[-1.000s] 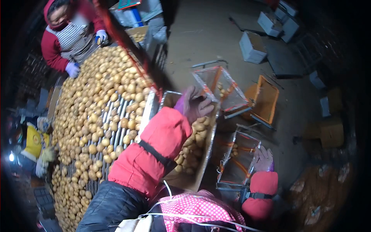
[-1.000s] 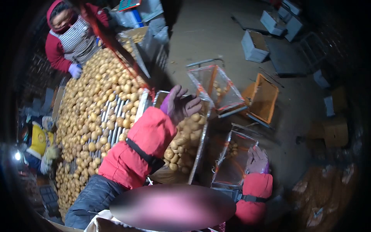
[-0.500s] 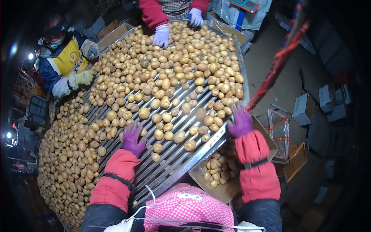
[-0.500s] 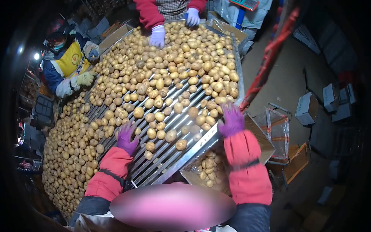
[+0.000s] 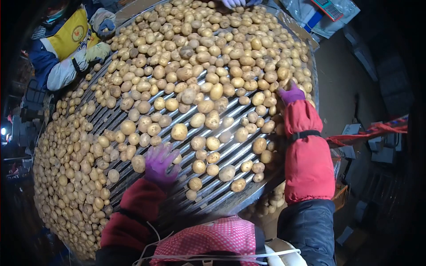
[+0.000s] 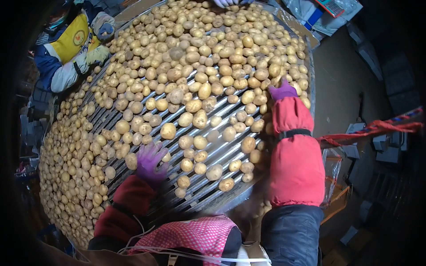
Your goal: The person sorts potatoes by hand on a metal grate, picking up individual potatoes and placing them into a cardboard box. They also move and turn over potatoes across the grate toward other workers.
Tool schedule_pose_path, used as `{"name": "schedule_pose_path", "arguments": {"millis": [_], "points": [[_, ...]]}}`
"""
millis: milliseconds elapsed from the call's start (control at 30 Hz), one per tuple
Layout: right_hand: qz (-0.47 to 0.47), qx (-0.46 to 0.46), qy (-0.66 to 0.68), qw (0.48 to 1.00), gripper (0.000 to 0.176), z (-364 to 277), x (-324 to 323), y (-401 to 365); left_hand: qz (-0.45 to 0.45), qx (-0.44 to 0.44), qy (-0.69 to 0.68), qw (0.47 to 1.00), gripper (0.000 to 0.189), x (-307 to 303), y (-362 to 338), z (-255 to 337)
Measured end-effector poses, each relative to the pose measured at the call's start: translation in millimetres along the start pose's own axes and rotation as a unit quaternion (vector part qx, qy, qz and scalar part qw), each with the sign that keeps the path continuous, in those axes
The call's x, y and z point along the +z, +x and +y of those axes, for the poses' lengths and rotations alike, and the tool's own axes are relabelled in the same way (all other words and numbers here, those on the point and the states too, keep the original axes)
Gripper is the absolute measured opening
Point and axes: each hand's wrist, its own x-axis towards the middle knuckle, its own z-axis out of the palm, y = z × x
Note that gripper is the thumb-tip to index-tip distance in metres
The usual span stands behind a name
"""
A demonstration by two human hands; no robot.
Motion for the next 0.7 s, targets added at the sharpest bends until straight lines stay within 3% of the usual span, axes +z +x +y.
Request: {"name": "schedule_pose_path", "arguments": {"millis": [67,100,133,200,267,300,333,367,433,567,633,700], "points": [[0.06,0.015,-0.026,0.998,0.096,-9,44,47,0.011,-0.003,0.021,1.0,0.048,1,1,0],[0.026,0.018,0.111,0.993,0.098,-58,5,6,0.005,-0.007,0.024,1.0,0.048,1,1,0],[0.011,0.006,0.139,0.99,0.097,-70,1,8,0.0,-0.007,0.027,1.0,0.048,1,1,0],[0.064,-0.144,0.231,0.96,0.086,-67,11,10,0.011,-0.01,0.025,1.0,0.049,4,-1,1],[0.062,-0.144,0.417,0.895,0.07,-53,6,-8,0.034,-0.008,0.023,0.999,0.048,9,-4,-1],[0.043,-0.091,0.465,0.88,0.054,-62,-13,-44,0.031,-0.016,0.025,0.999,0.047,6,-3,-1],[-0.029,-0.088,0.369,0.925,0.046,-65,-30,-77,0.027,-0.022,0.027,0.999,0.047,4,-2,1],[-0.051,-0.244,0.134,0.959,0.038,-67,-14,-83,0.021,-0.025,0.025,0.999,0.046,3,-1,4],[-0.086,-0.25,0.024,0.964,0.024,-83,-46,-164,0.011,-0.026,0.027,0.999,0.045,2,1,8],[0.042,-0.31,0.063,0.948,0.01,-78,-31,-228,0.016,-0.028,0.023,0.999,0.046,-1,4,14],[-0.234,-0.252,-0.041,0.938,0.03,-143,25,-149,0.024,-0.024,0.01,0.999,0.047,-2,0,17],[-0.143,-0.183,0.168,0.958,0.019,-104,18,-168,0.014,-0.032,0.015,0.999,0.047,1,1,13]]}}
